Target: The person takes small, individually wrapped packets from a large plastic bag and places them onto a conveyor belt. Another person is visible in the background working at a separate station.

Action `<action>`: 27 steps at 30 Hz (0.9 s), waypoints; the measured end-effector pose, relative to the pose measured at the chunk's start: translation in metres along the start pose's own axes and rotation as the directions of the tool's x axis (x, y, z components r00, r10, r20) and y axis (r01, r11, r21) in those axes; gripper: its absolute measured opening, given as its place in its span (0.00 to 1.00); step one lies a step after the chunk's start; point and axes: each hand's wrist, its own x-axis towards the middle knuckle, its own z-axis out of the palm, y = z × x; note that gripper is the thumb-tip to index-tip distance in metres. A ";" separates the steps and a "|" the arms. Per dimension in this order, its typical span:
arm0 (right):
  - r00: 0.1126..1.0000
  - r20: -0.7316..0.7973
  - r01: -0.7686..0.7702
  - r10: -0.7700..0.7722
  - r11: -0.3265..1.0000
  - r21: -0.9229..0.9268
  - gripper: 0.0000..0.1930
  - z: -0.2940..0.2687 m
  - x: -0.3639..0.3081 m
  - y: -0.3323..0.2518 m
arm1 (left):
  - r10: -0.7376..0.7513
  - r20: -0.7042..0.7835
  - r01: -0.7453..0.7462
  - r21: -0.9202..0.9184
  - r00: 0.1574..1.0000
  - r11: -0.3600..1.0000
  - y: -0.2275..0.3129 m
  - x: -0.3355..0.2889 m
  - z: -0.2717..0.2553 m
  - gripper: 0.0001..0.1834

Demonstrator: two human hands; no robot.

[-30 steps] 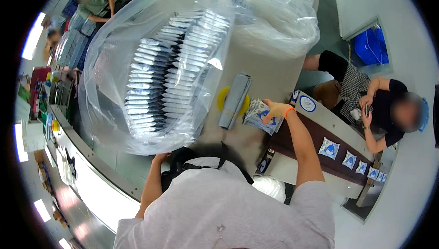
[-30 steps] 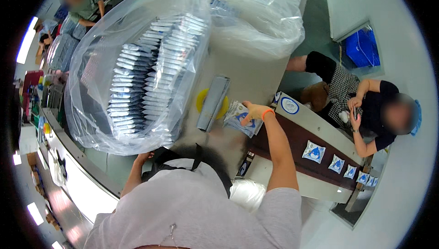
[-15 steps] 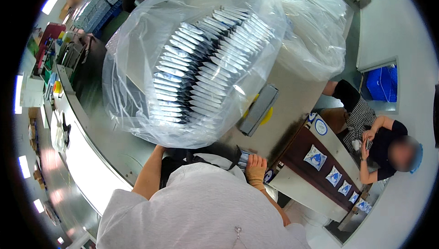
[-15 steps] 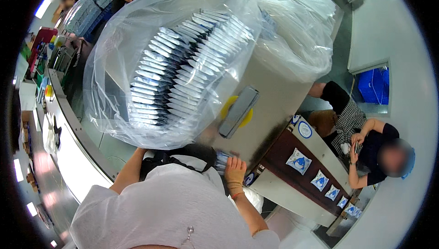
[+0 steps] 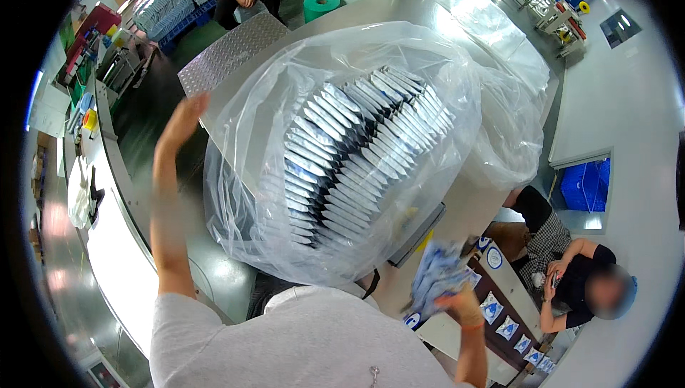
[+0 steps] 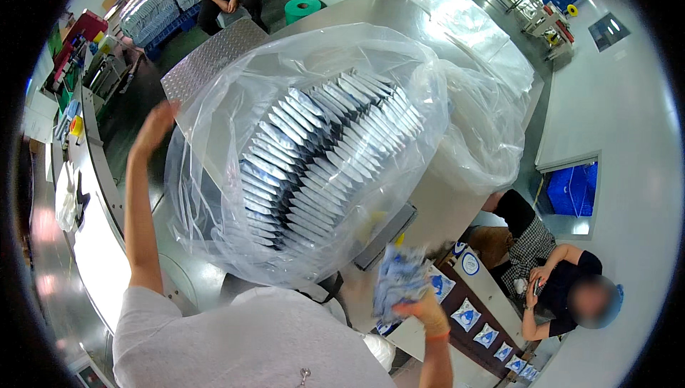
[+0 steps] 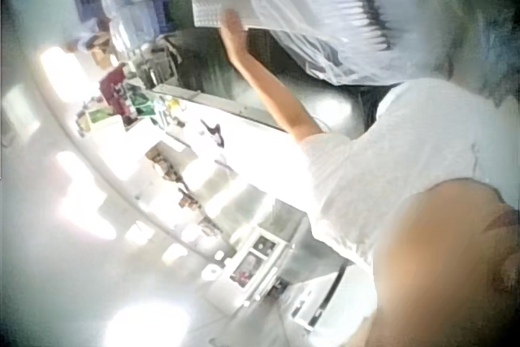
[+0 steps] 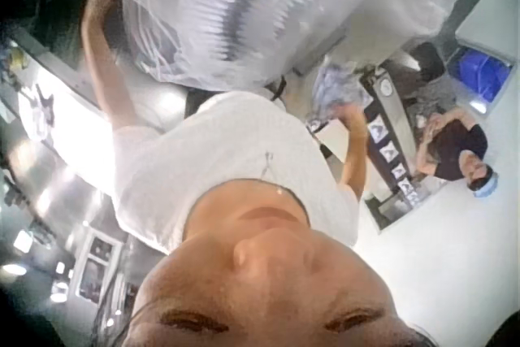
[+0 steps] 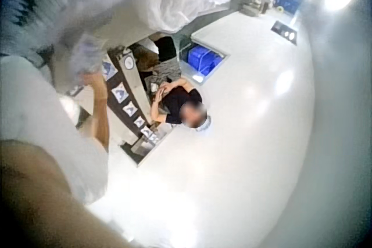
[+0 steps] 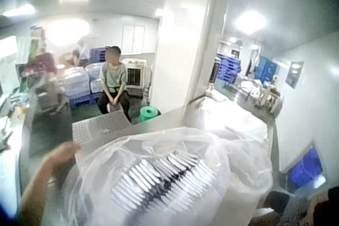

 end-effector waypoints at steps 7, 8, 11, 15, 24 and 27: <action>0.797 0.098 0.477 -0.597 0.520 -0.708 0.43 0.053 0.244 -0.142 | 0.229 0.225 -0.321 0.700 0.947 0.639 0.304 0.123 0.084 0.29; 0.836 0.032 0.318 -0.548 0.436 -0.842 0.44 0.066 0.265 -0.162 | 0.289 0.292 -0.408 0.723 0.912 0.557 0.293 0.141 0.100 0.22; 0.885 -0.112 -0.080 -0.452 0.089 -0.993 0.47 0.109 0.333 -0.202 | 0.478 0.194 -0.453 0.726 0.857 0.518 0.287 0.165 0.095 0.10; 0.899 0.088 -0.138 -0.429 -0.468 -0.873 0.48 0.144 0.419 -0.154 | 0.527 0.087 -0.446 0.658 0.845 0.607 0.300 0.169 0.094 0.06; 0.914 0.080 -0.088 -0.397 -0.387 -0.918 0.48 0.139 0.420 -0.145 | 0.543 0.045 -0.522 0.355 0.838 0.776 0.276 0.165 0.082 0.10; 0.893 0.087 -0.073 -0.442 -0.332 -0.941 0.41 0.115 0.405 -0.147 | 0.546 0.127 -0.561 0.205 0.828 0.802 0.275 0.166 0.077 0.16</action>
